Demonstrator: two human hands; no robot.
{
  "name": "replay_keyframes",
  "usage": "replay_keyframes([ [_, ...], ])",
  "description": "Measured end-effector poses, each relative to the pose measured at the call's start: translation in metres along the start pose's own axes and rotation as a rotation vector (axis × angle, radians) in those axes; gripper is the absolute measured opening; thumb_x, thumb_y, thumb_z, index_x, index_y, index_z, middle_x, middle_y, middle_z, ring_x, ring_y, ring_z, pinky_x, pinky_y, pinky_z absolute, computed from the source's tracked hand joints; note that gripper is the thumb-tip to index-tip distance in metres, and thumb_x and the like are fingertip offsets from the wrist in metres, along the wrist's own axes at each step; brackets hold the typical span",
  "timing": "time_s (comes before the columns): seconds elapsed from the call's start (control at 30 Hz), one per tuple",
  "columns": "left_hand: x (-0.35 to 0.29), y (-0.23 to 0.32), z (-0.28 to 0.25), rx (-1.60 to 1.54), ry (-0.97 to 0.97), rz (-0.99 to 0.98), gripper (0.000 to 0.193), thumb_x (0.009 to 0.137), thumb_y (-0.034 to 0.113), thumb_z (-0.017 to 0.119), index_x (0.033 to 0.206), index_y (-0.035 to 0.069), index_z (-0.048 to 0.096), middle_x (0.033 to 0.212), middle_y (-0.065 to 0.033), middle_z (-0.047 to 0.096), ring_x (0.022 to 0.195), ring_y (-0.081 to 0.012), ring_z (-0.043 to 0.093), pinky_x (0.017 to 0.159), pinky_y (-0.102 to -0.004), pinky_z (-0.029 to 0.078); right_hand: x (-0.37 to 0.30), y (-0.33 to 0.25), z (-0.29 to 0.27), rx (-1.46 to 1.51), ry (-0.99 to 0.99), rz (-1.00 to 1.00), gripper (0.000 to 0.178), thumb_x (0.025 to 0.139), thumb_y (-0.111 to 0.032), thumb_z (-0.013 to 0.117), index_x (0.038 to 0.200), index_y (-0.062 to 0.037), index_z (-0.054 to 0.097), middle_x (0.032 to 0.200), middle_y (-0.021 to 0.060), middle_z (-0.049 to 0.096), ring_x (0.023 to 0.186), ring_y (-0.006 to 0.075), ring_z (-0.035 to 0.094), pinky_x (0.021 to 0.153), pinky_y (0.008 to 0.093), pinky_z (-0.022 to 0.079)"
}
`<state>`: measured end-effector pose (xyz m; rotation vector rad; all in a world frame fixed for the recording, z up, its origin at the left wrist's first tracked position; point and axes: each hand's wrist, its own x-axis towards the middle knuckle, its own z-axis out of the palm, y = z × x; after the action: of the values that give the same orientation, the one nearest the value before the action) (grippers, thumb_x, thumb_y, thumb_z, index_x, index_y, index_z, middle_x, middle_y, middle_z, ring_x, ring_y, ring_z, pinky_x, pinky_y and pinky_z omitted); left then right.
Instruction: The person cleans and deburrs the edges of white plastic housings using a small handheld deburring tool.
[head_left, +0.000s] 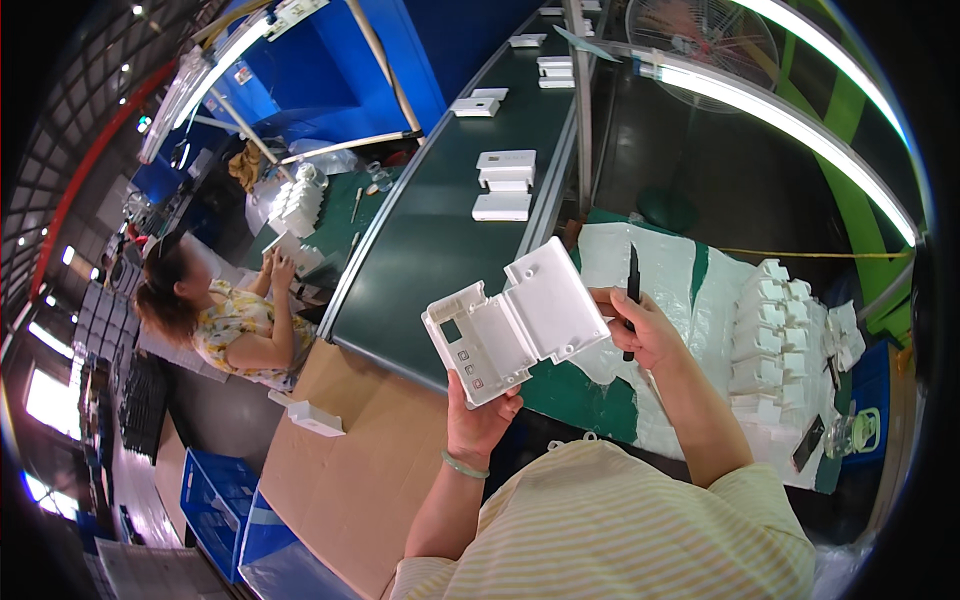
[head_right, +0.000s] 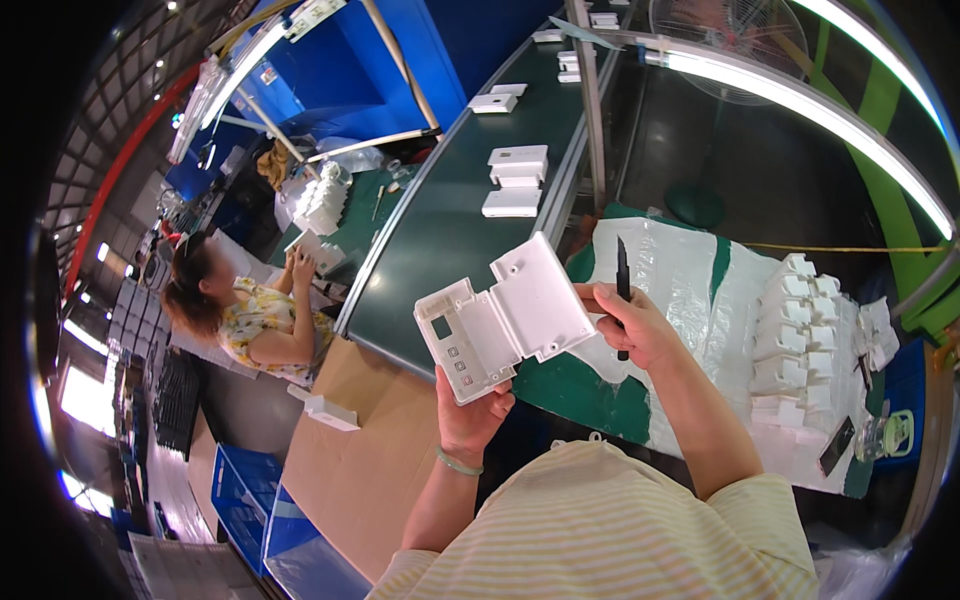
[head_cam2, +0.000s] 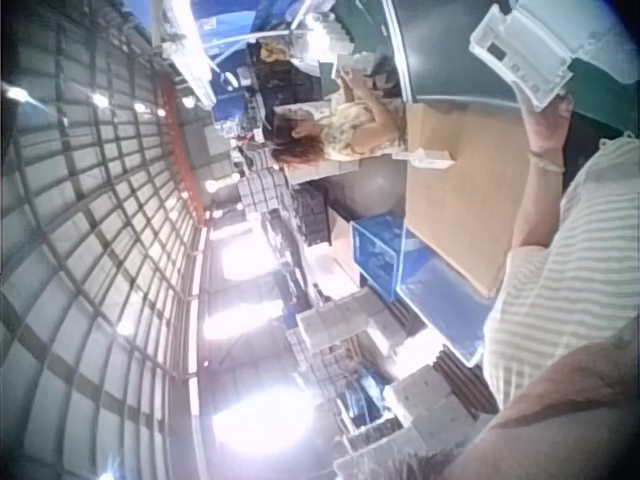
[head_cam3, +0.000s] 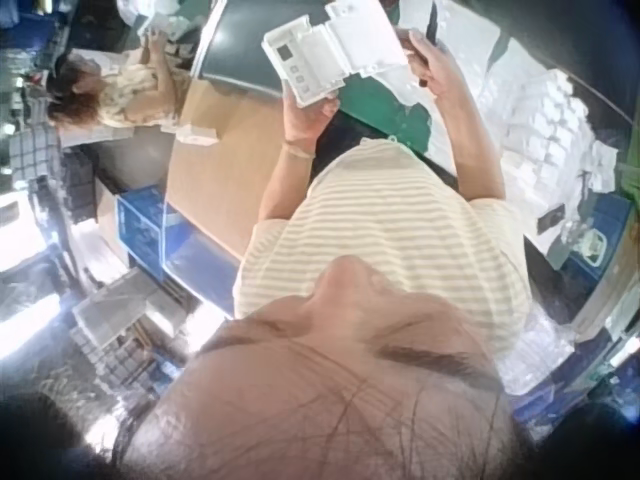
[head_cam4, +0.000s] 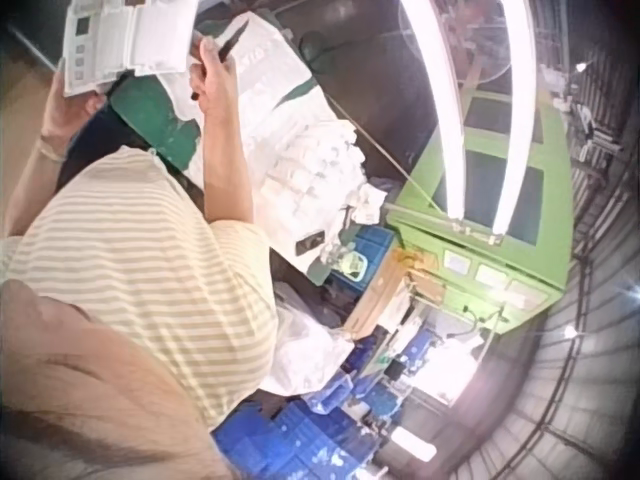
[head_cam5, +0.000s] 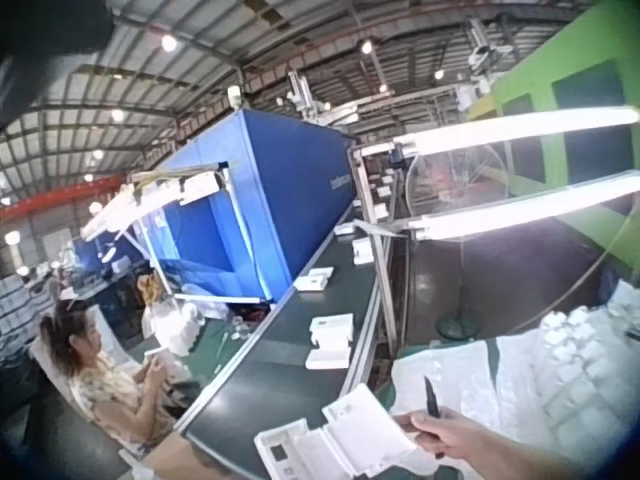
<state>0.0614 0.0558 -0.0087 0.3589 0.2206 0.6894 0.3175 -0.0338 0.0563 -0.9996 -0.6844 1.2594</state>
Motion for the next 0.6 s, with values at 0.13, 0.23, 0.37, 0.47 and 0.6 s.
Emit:
replay_keyframes([
  [0.13, 0.005, -0.001, -0.003, 0.012, -0.019, -0.037, 0.065, 0.089, 0.063, 0.046, 0.135, 0.017, 0.044, 0.116, -0.0083, 0.056, 0.083, -0.0206, 0.055, 0.061, -0.0292, 0.044, -0.014, 0.001, 0.015, -0.087, 0.074, -0.027, 0.050, 0.089, -0.045, 0.062, 0.115, -0.0017, 0.064, 0.060, -0.0080, 0.044, 0.046, 0.0003, 0.026, 0.043, 0.0218, 0.015],
  [0.23, 0.008, 0.000, -0.007, -0.020, -0.057, -0.078, 0.066, 0.090, 0.063, 0.043, 0.136, 0.017, 0.042, 0.117, -0.0090, 0.056, 0.085, -0.0213, 0.056, 0.066, -0.0316, 0.048, -0.018, 0.000, 0.022, -0.186, 0.146, -0.068, 0.050, 0.087, -0.046, 0.064, 0.111, -0.0020, 0.065, 0.056, -0.0103, 0.031, 0.046, 0.0006, 0.024, 0.043, 0.0223, 0.014],
  [0.37, 0.007, 0.000, 0.007, 0.164, 0.020, -0.031, 0.067, 0.092, 0.063, 0.037, 0.138, 0.015, 0.040, 0.126, -0.0087, 0.053, 0.101, -0.0263, 0.057, 0.079, -0.0391, 0.051, -0.020, -0.012, 0.034, -0.319, 0.211, -0.143, 0.043, 0.085, -0.037, 0.068, 0.107, -0.0001, 0.066, 0.075, -0.0040, 0.057, 0.061, 0.0031, 0.048, 0.051, 0.0197, 0.034],
  [0.47, 0.013, -0.001, -0.006, 0.235, 0.064, 0.022, 0.068, 0.093, 0.063, 0.033, 0.141, 0.015, 0.035, 0.134, -0.0085, 0.049, 0.116, -0.0292, 0.052, 0.091, -0.0425, 0.047, -0.016, 0.011, 0.030, -0.313, 0.264, -0.216, 0.037, 0.086, -0.027, 0.068, 0.108, 0.0020, 0.065, 0.087, 0.0001, 0.065, 0.072, 0.0055, 0.057, 0.059, 0.0235, 0.044],
  [0.6, 0.014, -0.019, -0.014, 0.759, 0.255, 0.253, 0.077, 0.094, 0.064, 0.027, 0.147, 0.008, 0.020, 0.147, -0.0148, 0.030, 0.133, -0.0323, 0.034, 0.110, -0.0426, 0.029, -0.026, 0.062, 0.051, -0.734, -0.007, -0.228, 0.036, 0.085, -0.030, 0.067, 0.112, -0.0059, 0.067, 0.108, 0.0095, 0.069, 0.092, 0.0165, 0.066, 0.080, 0.0318, 0.050],
])
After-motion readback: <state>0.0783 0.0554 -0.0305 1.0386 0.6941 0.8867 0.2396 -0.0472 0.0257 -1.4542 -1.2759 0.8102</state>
